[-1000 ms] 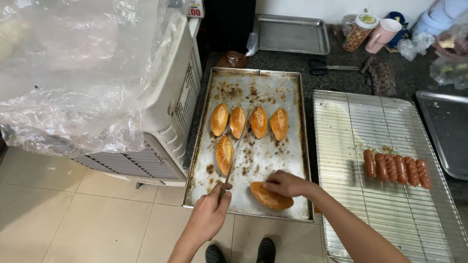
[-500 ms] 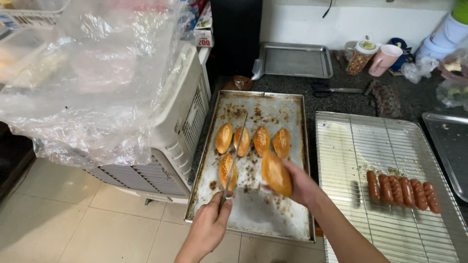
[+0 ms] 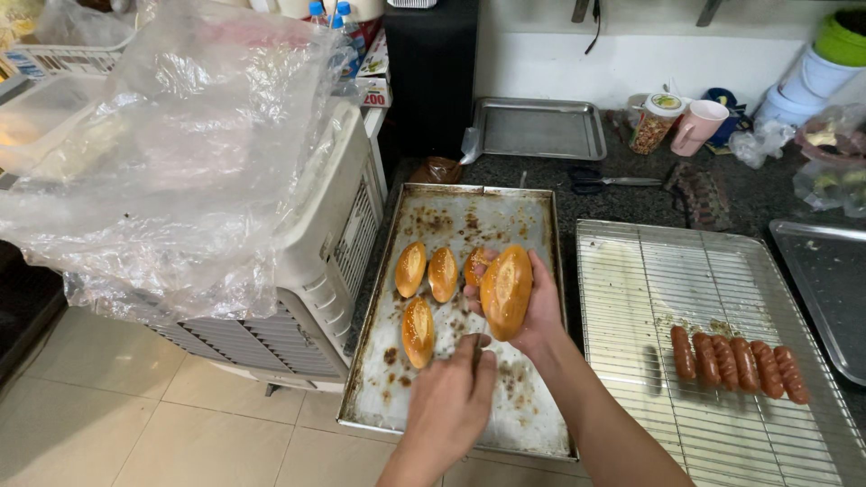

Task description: The person slices several small bread rolls lengthwise using a knife, then places cooked sausages into the split rolls. The assembled hot dogs are arranged on a metal baking tray, and the empty wire rack is moved to a storage shelf.

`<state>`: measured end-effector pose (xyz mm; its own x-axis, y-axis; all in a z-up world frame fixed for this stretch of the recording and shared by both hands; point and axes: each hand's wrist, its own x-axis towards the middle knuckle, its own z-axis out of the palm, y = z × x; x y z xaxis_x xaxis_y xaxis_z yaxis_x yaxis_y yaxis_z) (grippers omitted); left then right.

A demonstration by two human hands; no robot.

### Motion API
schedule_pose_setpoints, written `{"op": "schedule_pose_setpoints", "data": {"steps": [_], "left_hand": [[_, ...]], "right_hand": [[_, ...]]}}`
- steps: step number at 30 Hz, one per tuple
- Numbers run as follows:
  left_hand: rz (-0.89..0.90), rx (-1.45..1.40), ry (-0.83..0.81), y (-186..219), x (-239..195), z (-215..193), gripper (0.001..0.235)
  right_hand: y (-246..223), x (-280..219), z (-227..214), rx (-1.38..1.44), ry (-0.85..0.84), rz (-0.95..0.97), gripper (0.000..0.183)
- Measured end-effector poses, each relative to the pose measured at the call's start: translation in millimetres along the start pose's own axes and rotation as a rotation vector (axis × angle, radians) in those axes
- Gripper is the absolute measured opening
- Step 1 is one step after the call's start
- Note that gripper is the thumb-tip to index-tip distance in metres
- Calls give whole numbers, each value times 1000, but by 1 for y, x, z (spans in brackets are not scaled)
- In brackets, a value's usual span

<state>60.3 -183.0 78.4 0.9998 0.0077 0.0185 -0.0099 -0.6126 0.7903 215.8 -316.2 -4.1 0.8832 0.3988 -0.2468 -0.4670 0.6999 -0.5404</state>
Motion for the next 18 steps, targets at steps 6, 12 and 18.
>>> {"op": "schedule_pose_setpoints", "data": {"steps": [6, 12, 18], "left_hand": [[-87, 181, -68, 22, 5, 11, 32], [-96, 205, -45, 22, 8, 14, 32], [-103, 209, -59, 13, 6, 20, 30]], "right_hand": [[2, 4, 5, 5, -63, -21, 65], [6, 0, 12, -16, -50, 8, 58], [10, 4, 13, -50, 5, 26, 59]]}}
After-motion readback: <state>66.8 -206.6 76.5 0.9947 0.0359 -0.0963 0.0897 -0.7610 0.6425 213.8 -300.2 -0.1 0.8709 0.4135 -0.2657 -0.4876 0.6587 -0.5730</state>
